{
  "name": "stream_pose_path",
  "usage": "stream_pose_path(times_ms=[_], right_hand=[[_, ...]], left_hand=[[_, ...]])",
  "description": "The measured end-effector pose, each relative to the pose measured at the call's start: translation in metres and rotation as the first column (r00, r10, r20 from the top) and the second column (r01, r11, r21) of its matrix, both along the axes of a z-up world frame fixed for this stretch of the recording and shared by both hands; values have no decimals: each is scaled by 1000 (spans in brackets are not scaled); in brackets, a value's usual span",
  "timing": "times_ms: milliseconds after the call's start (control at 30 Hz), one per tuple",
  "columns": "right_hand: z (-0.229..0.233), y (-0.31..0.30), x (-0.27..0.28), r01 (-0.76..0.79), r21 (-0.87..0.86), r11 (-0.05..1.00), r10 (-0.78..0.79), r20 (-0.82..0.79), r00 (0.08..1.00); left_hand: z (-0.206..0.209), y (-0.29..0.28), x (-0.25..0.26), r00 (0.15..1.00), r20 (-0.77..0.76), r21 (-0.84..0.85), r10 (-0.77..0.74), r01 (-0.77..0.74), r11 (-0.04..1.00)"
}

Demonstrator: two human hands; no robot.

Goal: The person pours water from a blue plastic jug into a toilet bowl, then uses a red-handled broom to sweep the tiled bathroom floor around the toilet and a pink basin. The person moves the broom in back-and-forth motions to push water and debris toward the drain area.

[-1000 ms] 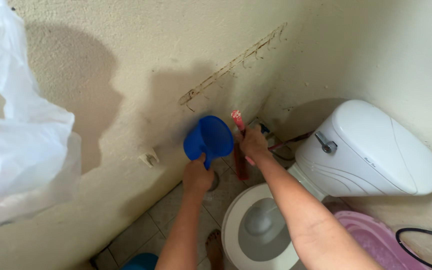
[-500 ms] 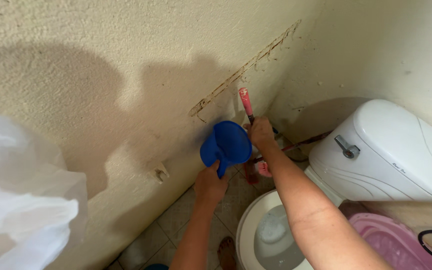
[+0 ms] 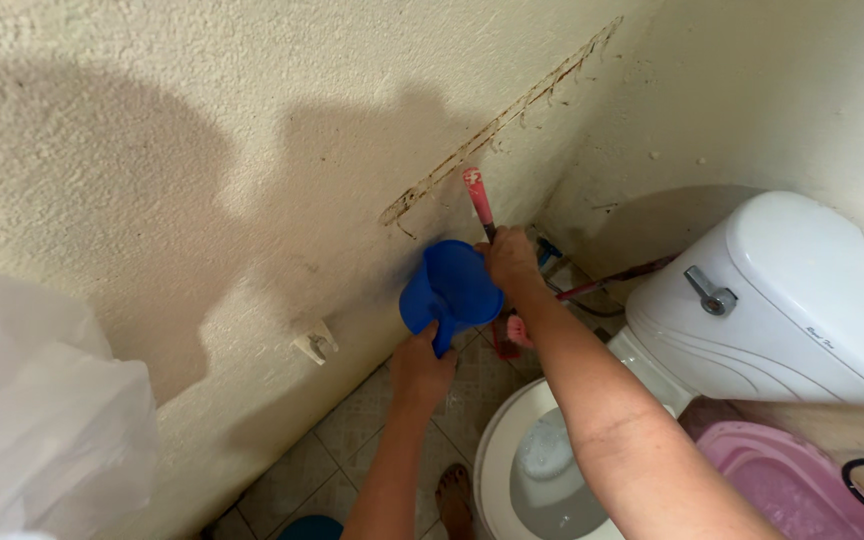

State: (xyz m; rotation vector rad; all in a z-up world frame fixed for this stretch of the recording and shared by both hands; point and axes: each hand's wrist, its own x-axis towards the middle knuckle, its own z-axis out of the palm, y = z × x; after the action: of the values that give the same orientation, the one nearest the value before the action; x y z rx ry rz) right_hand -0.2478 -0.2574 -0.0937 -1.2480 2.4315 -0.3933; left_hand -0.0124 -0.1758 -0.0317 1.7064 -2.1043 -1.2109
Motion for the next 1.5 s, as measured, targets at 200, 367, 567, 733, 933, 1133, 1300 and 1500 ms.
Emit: stream_pose_path(times_ms=[200, 367, 567, 733, 933, 1133, 1300, 1500], right_hand=[[3, -6, 7, -88, 31, 996, 90, -60, 994], [-20, 22, -15, -264, 326, 908, 349, -238, 906], [-56, 106, -87, -187, 520, 834, 412, -360, 837], [-96, 157, -150, -154, 549, 821, 435, -428, 793], [-149, 169, -185, -155, 639, 753, 522, -438, 732], [-184, 152, -213, -114, 738, 665, 639, -484, 598], [-216, 133, -245, -22, 789, 614, 629, -473, 617], [-252, 124, -282, 65, 797, 600, 576, -487, 656]], left_hand=[[-7, -3, -4, 999, 39, -36, 26, -25, 999], [-14, 10, -17, 998, 48, 31, 46, -47, 998], [-46, 51, -61, 998, 15, 95, -53, 51, 994], [-85, 73, -113, 990, -15, 98, -139, 140, 985], [-152, 68, -160, 980, 11, 127, -197, 194, 973], [-209, 47, -187, 976, -58, -37, -211, 209, 977], [-239, 22, -208, 973, -57, -32, -225, 223, 974], [-265, 18, -214, 962, -155, -138, -225, 204, 969]])
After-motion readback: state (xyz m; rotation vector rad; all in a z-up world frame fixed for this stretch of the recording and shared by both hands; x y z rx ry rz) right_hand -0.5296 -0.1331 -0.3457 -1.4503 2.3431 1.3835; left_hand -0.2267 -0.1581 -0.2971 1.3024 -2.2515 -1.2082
